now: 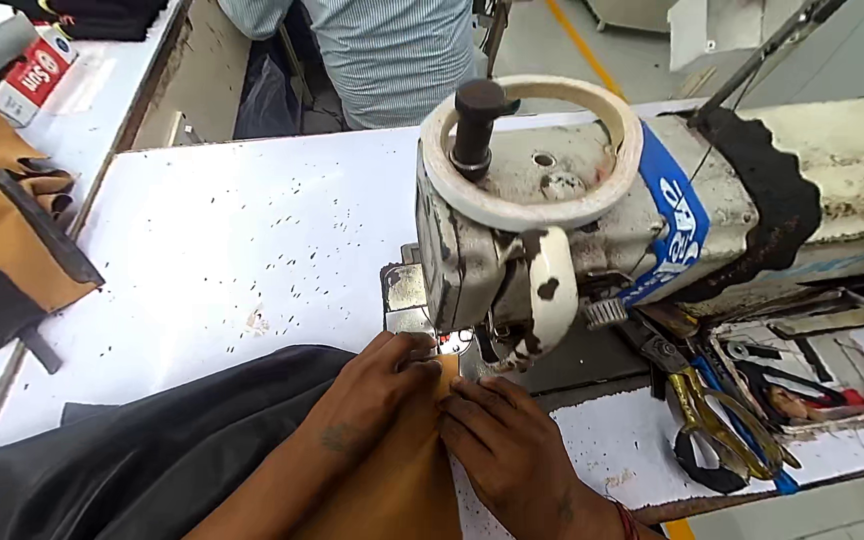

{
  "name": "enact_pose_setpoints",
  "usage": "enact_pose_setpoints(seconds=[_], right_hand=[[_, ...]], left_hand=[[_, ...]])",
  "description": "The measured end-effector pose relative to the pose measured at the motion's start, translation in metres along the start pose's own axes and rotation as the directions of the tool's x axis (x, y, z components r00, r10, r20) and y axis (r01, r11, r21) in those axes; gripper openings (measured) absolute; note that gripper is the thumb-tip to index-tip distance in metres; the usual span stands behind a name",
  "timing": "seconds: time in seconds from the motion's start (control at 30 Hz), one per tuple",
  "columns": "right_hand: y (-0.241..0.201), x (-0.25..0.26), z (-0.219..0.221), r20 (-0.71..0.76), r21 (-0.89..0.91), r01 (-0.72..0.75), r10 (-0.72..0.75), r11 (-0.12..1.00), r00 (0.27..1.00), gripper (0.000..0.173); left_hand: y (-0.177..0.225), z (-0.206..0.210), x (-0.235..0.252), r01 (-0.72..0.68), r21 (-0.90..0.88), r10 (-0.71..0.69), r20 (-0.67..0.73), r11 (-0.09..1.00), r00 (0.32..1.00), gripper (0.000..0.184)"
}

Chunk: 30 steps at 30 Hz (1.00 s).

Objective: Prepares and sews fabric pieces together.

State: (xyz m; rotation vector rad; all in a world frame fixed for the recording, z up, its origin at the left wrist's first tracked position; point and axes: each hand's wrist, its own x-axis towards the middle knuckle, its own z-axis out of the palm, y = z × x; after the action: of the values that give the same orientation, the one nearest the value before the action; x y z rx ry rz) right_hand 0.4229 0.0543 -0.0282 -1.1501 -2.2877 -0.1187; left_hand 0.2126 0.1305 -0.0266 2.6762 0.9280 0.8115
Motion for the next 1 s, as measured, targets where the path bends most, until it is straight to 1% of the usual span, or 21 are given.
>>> enact_pose_setpoints(seconds=[0.13, 0.37, 0.57, 0.73, 0.87, 1.0], right_hand=[[0.007, 0.004, 0.004, -0.005, -0.014, 0.019, -0.019, 1.0, 1.0, 0.025], [0.012, 0.008, 0.006, -0.017, -0.005, 0.022, -0.022, 1.0, 1.0, 0.024], [0.012, 0.011, 0.006, -0.007, 0.014, 0.016, -0.015, 1.0, 1.0, 0.023], [0.014, 0.015, 0.007, 0.001, 0.027, 0.026, -0.026, 0.999, 1.0, 0.022], [0.015, 0.016, 0.008, -0.006, 0.025, 0.027, -0.027, 0.999, 1.0, 0.023], [0.016, 0.016, 0.008, -0.006, 0.027, 0.024, -0.024, 0.999, 1.0, 0.022]], left_hand=[[-0.006, 0.001, 0.003, 0.025, 0.021, -0.024, -0.01, 0.999, 1.0, 0.028], [-0.01, -0.002, 0.008, 0.03, 0.012, -0.029, -0.016, 0.999, 0.999, 0.022], [-0.01, -0.004, 0.01, 0.041, 0.028, -0.041, 0.008, 0.999, 0.999, 0.023], [-0.006, -0.01, 0.016, 0.09, 0.014, -0.09, 0.027, 0.996, 0.996, 0.026], [-0.01, -0.006, 0.015, 0.053, 0.03, -0.053, 0.005, 0.998, 0.999, 0.026], [-0.011, -0.004, 0.015, 0.05, 0.04, -0.05, 0.002, 0.998, 0.999, 0.027]])
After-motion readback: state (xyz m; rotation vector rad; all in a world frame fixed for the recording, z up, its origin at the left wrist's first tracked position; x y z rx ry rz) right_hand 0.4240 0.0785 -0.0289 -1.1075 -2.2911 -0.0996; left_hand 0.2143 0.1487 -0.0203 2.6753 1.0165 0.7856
